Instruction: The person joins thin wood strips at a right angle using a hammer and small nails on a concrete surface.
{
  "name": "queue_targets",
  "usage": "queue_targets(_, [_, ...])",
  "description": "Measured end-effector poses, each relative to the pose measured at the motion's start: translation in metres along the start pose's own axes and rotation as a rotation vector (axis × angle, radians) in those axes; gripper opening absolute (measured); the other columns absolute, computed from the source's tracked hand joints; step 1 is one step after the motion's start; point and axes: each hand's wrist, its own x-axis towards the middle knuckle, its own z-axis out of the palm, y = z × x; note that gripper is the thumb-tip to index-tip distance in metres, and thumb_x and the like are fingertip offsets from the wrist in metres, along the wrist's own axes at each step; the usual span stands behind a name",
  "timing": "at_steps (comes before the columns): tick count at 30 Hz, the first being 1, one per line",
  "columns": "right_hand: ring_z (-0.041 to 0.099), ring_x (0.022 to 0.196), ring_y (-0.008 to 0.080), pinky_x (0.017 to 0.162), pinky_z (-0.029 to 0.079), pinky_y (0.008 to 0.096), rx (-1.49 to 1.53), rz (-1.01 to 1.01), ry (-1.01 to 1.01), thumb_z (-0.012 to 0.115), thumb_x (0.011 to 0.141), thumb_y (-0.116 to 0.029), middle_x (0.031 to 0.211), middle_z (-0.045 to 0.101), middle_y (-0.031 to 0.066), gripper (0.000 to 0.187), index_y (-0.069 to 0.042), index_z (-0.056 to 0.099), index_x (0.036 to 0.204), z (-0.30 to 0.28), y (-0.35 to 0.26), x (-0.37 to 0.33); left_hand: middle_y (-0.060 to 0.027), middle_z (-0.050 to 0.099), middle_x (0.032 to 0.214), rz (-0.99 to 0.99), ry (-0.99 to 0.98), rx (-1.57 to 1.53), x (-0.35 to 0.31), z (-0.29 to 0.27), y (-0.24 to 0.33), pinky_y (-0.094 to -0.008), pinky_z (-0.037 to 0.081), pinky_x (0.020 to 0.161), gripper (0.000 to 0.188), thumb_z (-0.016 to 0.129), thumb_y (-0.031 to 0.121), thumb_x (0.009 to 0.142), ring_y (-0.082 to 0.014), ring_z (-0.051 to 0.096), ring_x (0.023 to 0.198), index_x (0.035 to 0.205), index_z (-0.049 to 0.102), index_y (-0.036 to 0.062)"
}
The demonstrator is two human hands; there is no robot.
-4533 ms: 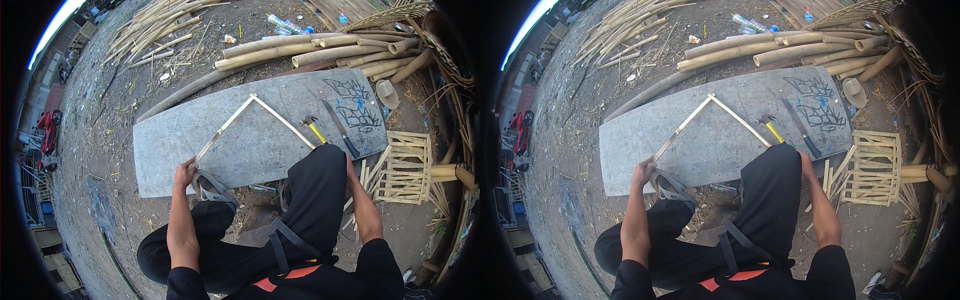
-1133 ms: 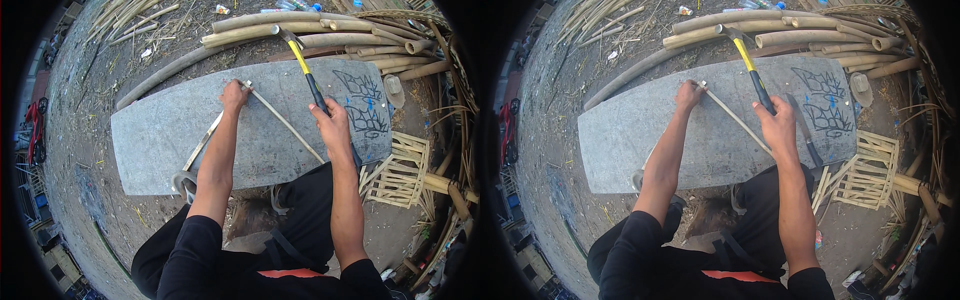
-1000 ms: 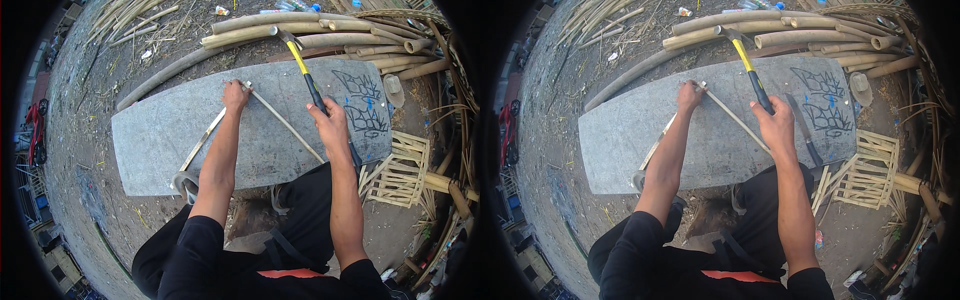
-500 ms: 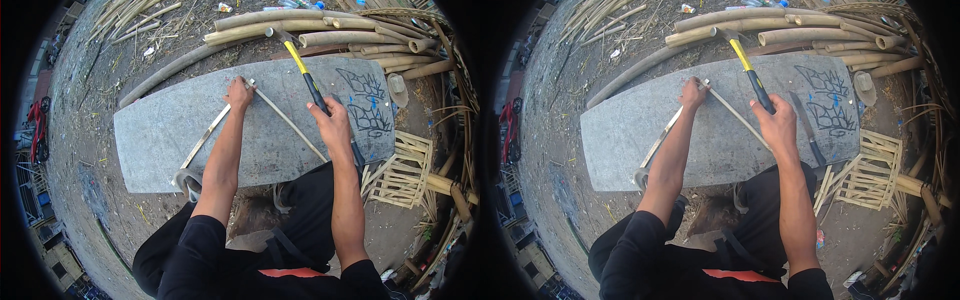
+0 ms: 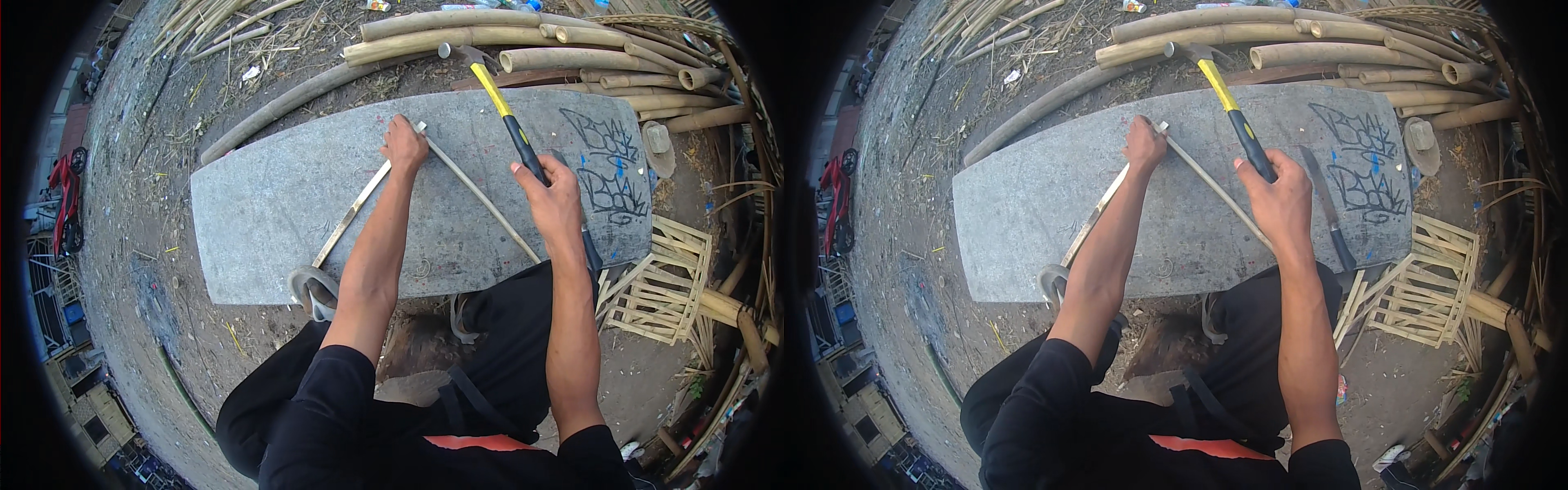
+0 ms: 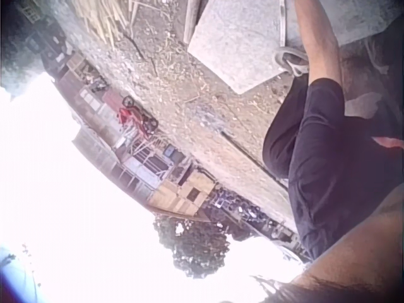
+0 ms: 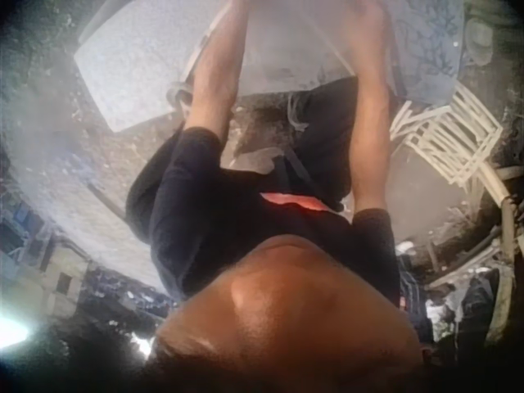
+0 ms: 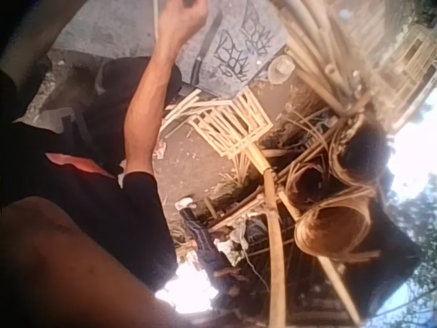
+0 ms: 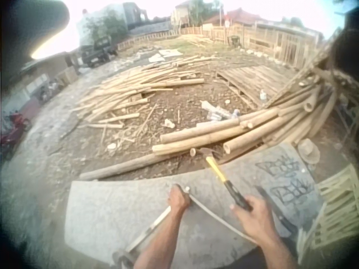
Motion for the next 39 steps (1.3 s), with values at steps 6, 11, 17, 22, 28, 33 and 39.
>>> queue_targets(6, [0.051,0.058,0.0147,0.057,0.039,0.0335,-0.042,0.003,0.020,0.074,0.082,-0.032,0.062,0.056,0.0048,0.034,0.001,0.068,0.088,-0.001,-0.006,-0.002,-0.0156,0.058,0.126,0.095,0.025,-0.083,-0.008,-0.003,-0.008,-0.0582,0.041,0.096,0.056,0.074,0.031,0.085,-0.0372,0.054,0.119,0.128,0.049,0.0047])
queue_targets(11, [0.053,0.058,0.0179,0.058,0.041,0.0358,-0.089,-0.024,0.017,0.075,0.081,-0.027,0.064,0.058,0.0073,0.029,0.000,0.068,0.086,0.000,-0.001,0.001,-0.0180,0.058,0.123,0.371,0.059,-0.057,-0.009,-0.010,-0.043,-0.0522,0.045,0.096,0.061,0.068,0.024,0.083,-0.0391,0.057,0.112,0.136,0.047,0.0038])
queue_targets(17, [0.069,0.072,0.0308,0.068,0.050,0.0430,-0.294,-0.090,-0.030,0.076,0.081,-0.022,0.075,0.067,0.0144,0.037,0.002,0.062,0.105,0.013,0.006,0.002,-0.0227,0.057,0.120,0.545,0.056,0.101,-0.017,-0.014,-0.063,-0.0490,0.047,0.095,0.059,0.066,0.015,0.077,-0.0432,0.057,0.107,0.133,0.051,0.0020])
queue_targets(22, [0.070,0.088,0.0383,0.075,0.053,0.0487,-0.518,-0.126,-0.138,0.080,0.080,-0.018,0.090,0.070,0.0177,0.046,0.001,0.054,0.112,0.042,0.044,0.012,-0.0250,0.058,0.115,0.523,-0.037,0.073,-0.009,-0.016,-0.057,-0.0501,0.049,0.094,0.055,0.068,0.012,0.075,-0.0452,0.058,0.104,0.128,0.056,0.0008])
queue_targets(28, [0.068,0.096,0.0398,0.080,0.053,0.0500,-0.653,-0.144,-0.175,0.081,0.080,-0.022,0.099,0.069,0.0222,0.047,0.001,0.056,0.112,0.045,0.052,0.015,-0.0258,0.063,0.107,0.461,-0.131,0.049,0.003,-0.033,-0.041,-0.0462,0.051,0.091,0.044,0.068,0.012,0.074,-0.0418,0.063,0.098,0.116,0.065,-0.0008])
queue_targets(33, [0.067,0.100,0.0390,0.084,0.052,0.0502,-0.503,-0.097,-0.211,0.081,0.080,-0.022,0.103,0.069,0.0218,0.045,-0.001,0.057,0.111,0.045,0.048,0.019,-0.0153,0.067,0.092,0.296,-0.415,-0.255,0.005,-0.070,-0.018,-0.0373,0.051,0.073,0.042,0.067,0.018,0.081,-0.0249,0.062,0.076,0.119,0.062,0.0009])
queue_targets(39, [0.068,0.095,0.0388,0.080,0.051,0.0463,-0.195,-0.178,-0.199,0.083,0.078,-0.023,0.099,0.069,0.0215,0.047,0.000,0.056,0.110,0.054,0.057,0.024,-0.0022,0.066,0.087,0.251,-0.606,-0.485,-0.024,-0.135,0.030,-0.0257,0.038,0.053,0.033,0.059,0.023,0.091,-0.0075,0.047,0.060,0.120,0.061,0.0063])
